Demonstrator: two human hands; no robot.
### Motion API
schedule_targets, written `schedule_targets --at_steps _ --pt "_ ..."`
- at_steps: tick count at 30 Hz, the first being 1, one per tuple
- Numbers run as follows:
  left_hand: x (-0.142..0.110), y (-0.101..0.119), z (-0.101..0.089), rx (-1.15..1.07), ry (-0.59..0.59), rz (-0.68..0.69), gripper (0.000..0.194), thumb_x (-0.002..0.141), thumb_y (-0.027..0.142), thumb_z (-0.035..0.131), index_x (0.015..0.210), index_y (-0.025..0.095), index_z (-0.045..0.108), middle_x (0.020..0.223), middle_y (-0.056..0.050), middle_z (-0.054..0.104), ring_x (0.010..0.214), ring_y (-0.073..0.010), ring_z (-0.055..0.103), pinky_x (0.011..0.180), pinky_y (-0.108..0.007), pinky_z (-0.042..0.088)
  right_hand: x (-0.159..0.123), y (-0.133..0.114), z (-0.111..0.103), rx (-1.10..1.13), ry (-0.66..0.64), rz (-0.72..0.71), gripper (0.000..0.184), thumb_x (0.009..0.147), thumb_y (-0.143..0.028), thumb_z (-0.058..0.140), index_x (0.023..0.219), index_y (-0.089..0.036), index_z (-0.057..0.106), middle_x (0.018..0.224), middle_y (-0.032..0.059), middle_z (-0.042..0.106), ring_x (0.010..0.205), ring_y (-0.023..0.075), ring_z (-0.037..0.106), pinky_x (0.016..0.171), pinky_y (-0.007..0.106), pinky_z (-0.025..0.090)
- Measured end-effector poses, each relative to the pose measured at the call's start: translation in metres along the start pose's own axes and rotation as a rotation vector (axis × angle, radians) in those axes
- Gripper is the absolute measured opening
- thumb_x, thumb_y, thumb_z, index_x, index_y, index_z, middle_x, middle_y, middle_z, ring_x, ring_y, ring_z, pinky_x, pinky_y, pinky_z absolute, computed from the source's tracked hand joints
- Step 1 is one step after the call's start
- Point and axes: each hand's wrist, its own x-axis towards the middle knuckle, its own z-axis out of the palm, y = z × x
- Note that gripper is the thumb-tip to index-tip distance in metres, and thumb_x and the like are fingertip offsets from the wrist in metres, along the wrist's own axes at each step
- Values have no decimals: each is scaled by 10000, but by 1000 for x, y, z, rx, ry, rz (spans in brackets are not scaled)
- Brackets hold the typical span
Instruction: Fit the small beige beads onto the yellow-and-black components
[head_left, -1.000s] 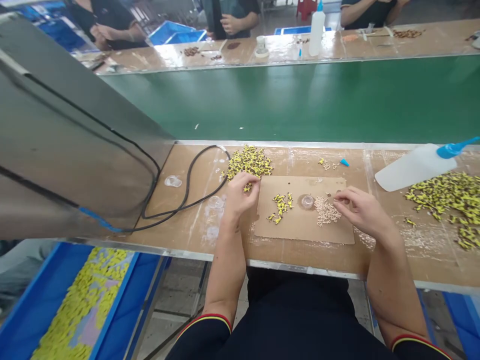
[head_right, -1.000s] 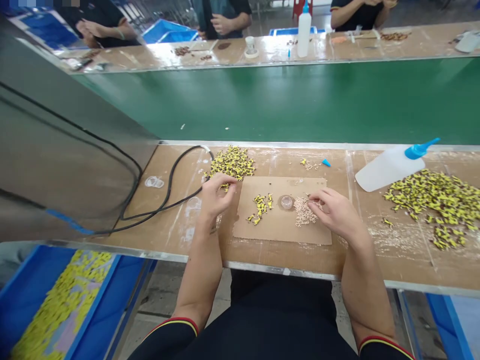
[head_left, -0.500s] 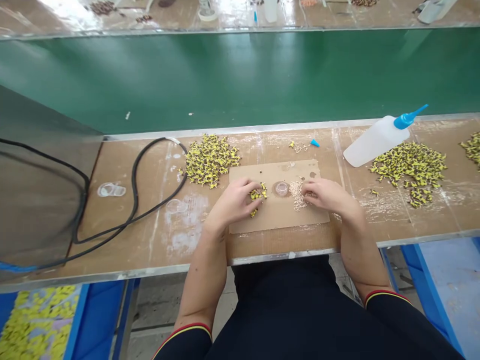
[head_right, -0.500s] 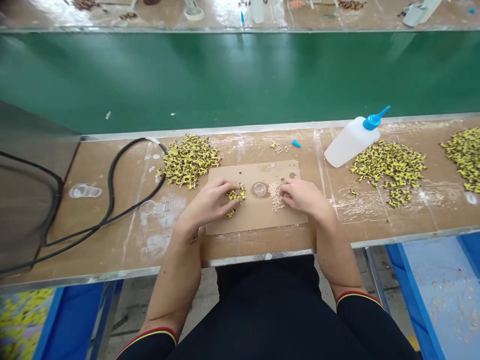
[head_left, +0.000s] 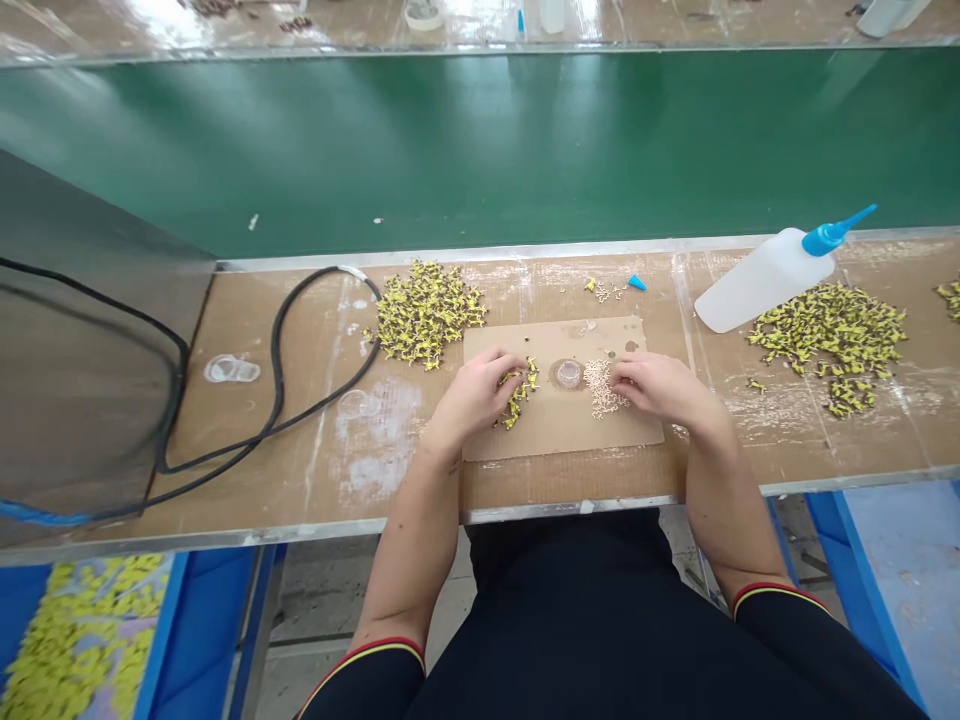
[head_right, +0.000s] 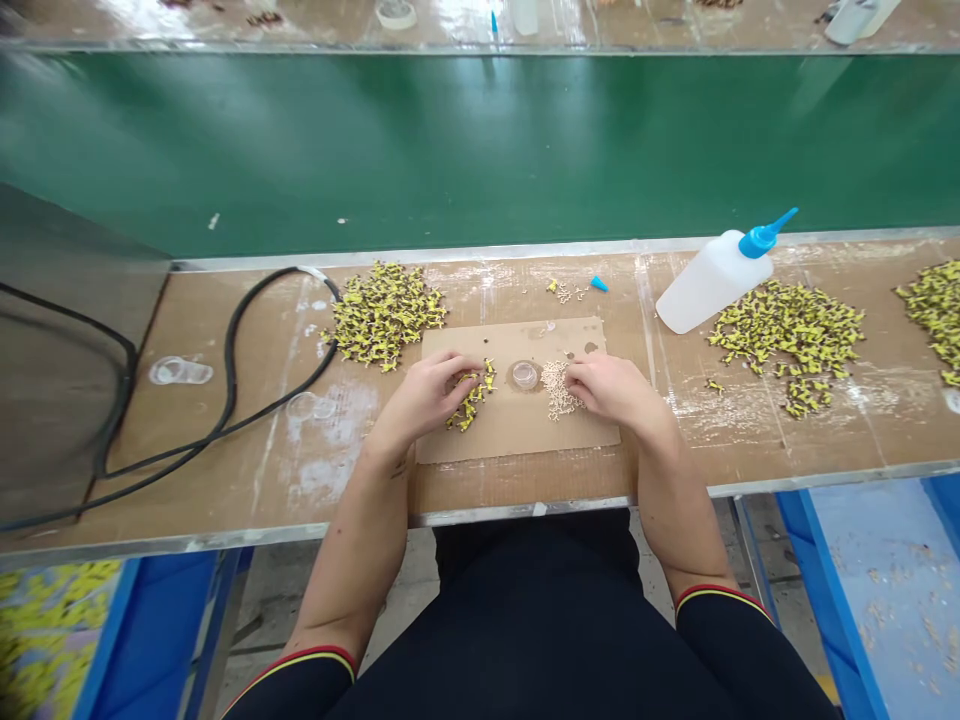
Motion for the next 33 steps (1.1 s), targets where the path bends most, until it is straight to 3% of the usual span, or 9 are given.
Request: schedule_targets --at_steps 6,11,15,18,24,26,28,33 --pt "0 -1 -2 -98 122 -39 211 908 204 565 1031 188 736 908 -50 753 801 -190 695 795 -335 555 -1 4 -5 102 47 -28 148 948 -153 499 870 -209 611 890 61 678 842 210 607 719 315 413" --pt "0 -3 -3 -361 278 -93 151 877 237 638 979 185 738 906 -56 716 767 -175 705 716 -315 576 -2 4 -9 265 150 -52 135 936 -156 486 861 -206 586 786 43 663 706 184 585 675 311 432" --pt "0 5 2 -713 398 21 134 942 326 649 968 214 718 978 -45 608 700 -110 654 630 -271 541 -3 -7 -8 459 360 -156 125 962 -242 564 862 -211 633 759 26 681 673 168 596 651 308 469" --pt "0 20 12 -856 406 129 185 970 408 646 936 238 710 940 -38 587 695 -107 566 626 -270 485 -1 -21 -4 610 471 -240 118 959 -282 632 868 -223 680 774 18 722 682 162 636 646 310 515" --pt "-5 54 26 -765 241 176 316 1060 425 472 997 211 696 890 -51 660 767 -147 575 740 -305 470 5 -44 9 791 527 -330 69 938 -259 708 886 -229 741 841 22 785 731 158 725 655 294 596" --pt "-5 60 27 -700 257 201 263 1037 411 533 1008 204 693 833 -34 642 755 -144 574 720 -290 458 6 -47 13 841 534 -320 34 920 -242 736 953 -231 738 865 21 797 753 157 749 665 282 620" --pt "-5 62 28 -628 293 229 218 1005 391 602 972 196 694 769 -14 610 710 -133 548 674 -271 440 6 -48 17 876 554 -303 125 899 -250 768 1013 -230 722 869 21 803 755 156 765 670 272 638" --pt "-4 64 31 -520 367 289 124 981 289 649 923 186 684 768 -8 638 680 -111 529 624 -241 421 8 -46 21 810 594 -295 190 873 -329 802 997 -220 709 828 29 806 704 164 769 651 273 652"
